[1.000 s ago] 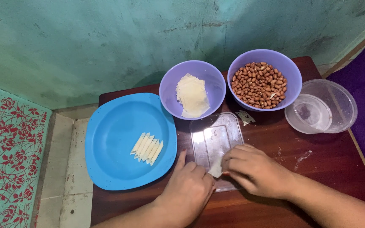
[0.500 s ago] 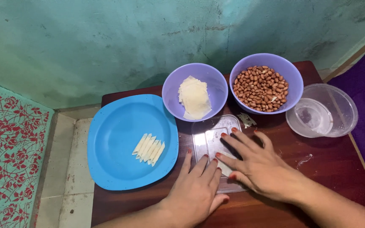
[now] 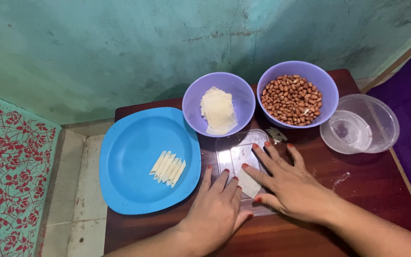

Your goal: The person places a peanut onto a thin wrapper sheet, folds the wrapper around the peanut to form a small packet, and places the finished packet on a blue plate. The process is repeated multiple times.

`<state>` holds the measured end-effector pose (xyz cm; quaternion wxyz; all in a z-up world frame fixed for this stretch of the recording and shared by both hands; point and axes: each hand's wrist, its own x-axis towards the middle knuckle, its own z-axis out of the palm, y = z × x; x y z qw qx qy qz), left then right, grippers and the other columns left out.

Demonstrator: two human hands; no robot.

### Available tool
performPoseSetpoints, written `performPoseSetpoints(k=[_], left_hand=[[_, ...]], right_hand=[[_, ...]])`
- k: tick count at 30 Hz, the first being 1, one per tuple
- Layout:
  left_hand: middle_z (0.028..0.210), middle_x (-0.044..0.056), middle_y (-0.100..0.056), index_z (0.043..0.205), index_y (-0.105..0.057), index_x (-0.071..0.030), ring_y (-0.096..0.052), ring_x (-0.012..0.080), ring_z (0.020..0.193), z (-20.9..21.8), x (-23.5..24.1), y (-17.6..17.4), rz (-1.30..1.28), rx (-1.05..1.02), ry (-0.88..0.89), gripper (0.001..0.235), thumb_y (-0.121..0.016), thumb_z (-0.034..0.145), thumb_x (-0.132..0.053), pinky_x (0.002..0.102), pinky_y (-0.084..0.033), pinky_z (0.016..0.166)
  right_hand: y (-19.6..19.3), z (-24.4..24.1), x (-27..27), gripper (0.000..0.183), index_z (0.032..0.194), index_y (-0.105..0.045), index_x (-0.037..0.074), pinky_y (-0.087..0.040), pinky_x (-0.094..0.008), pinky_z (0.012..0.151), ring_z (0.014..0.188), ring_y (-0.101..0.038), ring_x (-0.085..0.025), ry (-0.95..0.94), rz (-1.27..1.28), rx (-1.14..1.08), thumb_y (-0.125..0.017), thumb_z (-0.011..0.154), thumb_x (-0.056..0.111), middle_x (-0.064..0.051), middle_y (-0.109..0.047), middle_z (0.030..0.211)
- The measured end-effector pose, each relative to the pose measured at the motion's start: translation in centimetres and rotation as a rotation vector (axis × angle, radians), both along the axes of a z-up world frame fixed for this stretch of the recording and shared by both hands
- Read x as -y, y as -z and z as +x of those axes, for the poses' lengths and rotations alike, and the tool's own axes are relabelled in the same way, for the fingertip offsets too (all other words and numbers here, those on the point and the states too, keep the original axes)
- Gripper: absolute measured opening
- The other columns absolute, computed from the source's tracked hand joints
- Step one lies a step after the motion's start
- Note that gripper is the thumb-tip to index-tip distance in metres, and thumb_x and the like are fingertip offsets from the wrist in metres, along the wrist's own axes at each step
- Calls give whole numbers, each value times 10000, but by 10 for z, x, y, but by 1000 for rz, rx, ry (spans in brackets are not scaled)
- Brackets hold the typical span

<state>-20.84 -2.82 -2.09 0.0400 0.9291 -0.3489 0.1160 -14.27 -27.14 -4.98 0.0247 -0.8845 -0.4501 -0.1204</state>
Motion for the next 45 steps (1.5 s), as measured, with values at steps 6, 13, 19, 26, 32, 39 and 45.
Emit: performPoseSetpoints(k=[6, 13, 19, 26, 32, 39, 45], left_hand=[[1197, 190, -718, 1126, -762, -3, -570, 424, 1247, 3, -1, 1, 9, 1, -1, 562, -659, 949, -527, 676, -318, 1129], [1147, 204, -718, 1072, -768, 13, -576, 419, 1211, 9, -3, -7, -63, -61, 35, 507, -674, 959, -472, 671, -358, 1098], [1129, 210, -704, 1038, -748, 19, -586, 411, 1174, 14, -6, -11, -135, -75, 69, 447, -713, 940, -416, 681, -375, 1068], [1017, 168, -692, 967, -733, -9, -597, 376, 1092, 20, -8, -20, -159, -114, 126, 359, -739, 936, -366, 639, -400, 1064], [1029, 170, -690, 909, -738, -16, -598, 389, 1096, 23, -10, -17, -153, -113, 161, 337, -731, 947, -351, 634, -396, 1070], [1065, 191, -709, 923, -747, 14, -600, 408, 1122, 23, -10, -17, -163, -131, 177, 361, -718, 958, -345, 656, -393, 1071], [1057, 186, -706, 915, -739, -10, -607, 400, 1132, 21, -10, -15, -144, -91, 149, 350, -721, 959, -357, 649, -402, 1086]], right_hand=[[4, 3, 0, 760, 1585, -344, 254, -132, -601, 1148, 1473, -266, -380, 89, -10, -13, -429, 981, 707, -174, -183, 1702], [-2, -1, -4, 688, 1581, -404, 275, -99, -670, 1102, 1483, -182, -454, -7, 44, -157, -511, 995, 620, -203, -149, 1696], [-1, -1, -7, 699, 1608, -355, 386, -55, -603, 1176, 1536, -117, -401, 33, 30, 62, -450, 982, 682, -177, -138, 1708], [-3, 0, -8, 644, 1555, -422, 288, -101, -682, 1100, 1498, -156, -470, 103, 42, -169, -440, 1012, 634, -245, -171, 1665], [5, 2, -1, 728, 1561, -386, 293, -150, -644, 1119, 1514, -204, -413, 155, -4, -47, -460, 959, 695, -180, -222, 1676], [-12, -1, -4, 666, 1542, -442, 389, -141, -662, 1096, 1497, -192, -444, 88, 53, -93, -521, 937, 656, -208, -159, 1693], [-5, 1, 0, 688, 1529, -442, 345, -146, -669, 1112, 1501, -204, -453, 120, 15, -45, -439, 957, 729, -227, -202, 1672]])
